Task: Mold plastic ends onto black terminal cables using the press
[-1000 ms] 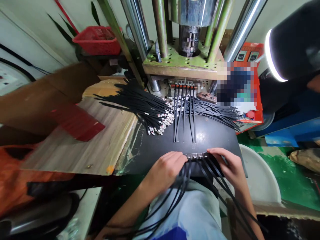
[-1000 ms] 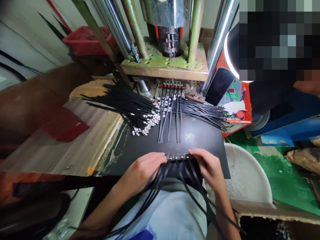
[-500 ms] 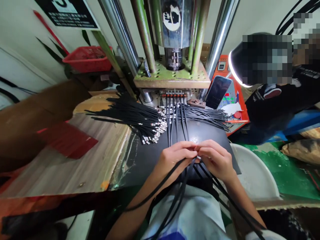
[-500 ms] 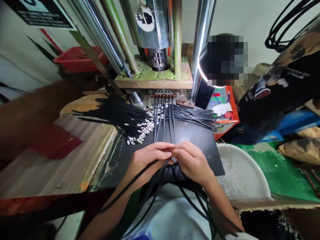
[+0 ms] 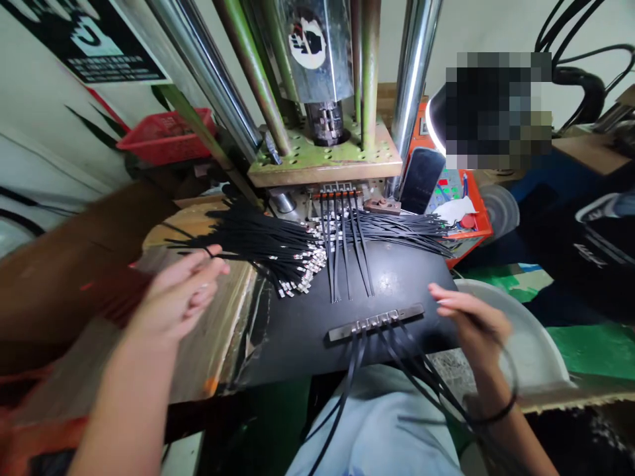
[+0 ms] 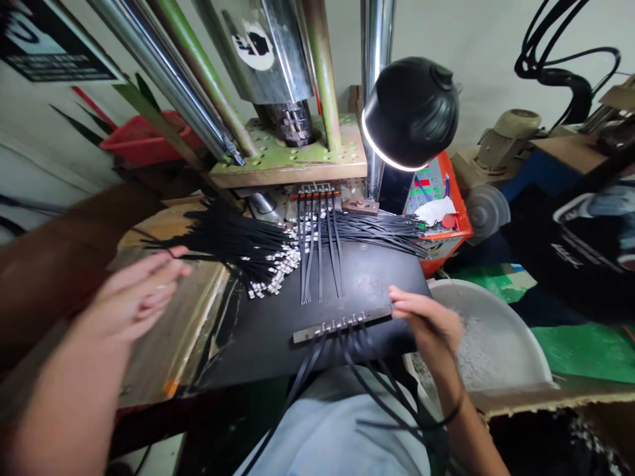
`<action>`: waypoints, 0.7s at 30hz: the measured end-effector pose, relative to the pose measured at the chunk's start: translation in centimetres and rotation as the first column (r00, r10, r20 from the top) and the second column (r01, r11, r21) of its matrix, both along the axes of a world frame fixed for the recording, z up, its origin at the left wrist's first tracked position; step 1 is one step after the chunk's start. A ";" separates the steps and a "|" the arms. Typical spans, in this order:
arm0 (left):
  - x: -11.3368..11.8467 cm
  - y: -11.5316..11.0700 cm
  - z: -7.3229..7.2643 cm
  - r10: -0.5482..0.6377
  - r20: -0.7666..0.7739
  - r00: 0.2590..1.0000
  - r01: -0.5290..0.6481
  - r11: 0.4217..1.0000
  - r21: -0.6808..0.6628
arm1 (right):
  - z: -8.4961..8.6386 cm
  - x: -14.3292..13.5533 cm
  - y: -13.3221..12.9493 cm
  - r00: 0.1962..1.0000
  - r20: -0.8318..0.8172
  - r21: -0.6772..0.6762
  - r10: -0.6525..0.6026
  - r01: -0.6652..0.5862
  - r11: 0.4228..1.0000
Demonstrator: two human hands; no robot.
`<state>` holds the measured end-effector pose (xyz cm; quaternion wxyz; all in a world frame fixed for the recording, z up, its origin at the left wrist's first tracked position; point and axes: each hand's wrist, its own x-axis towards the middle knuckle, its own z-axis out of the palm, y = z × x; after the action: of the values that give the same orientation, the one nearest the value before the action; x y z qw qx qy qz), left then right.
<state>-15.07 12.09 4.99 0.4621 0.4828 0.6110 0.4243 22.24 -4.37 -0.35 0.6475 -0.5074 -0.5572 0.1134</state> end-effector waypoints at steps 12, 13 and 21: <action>3.7 1.1 0.6 -0.209 -0.898 0.388 0.464 0.886 -0.006 | -3.8 -2.8 0.2 0.850 0.506 -0.227 0.147 -0.033 0.973; 5.2 1.6 0.9 -0.244 -0.878 0.412 0.533 0.846 0.015 | -3.5 -3.1 0.1 0.849 0.511 -0.205 0.138 -0.036 0.978; 17.2 14.3 -0.7 -0.183 -0.862 0.472 0.547 0.828 0.124 | -3.9 -2.1 -0.1 0.837 0.522 -0.264 0.164 -0.024 0.964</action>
<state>2.18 26.36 4.27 0.1000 0.8245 0.5368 0.1486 20.16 -4.45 -4.28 0.3899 -0.5672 -0.7224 0.0664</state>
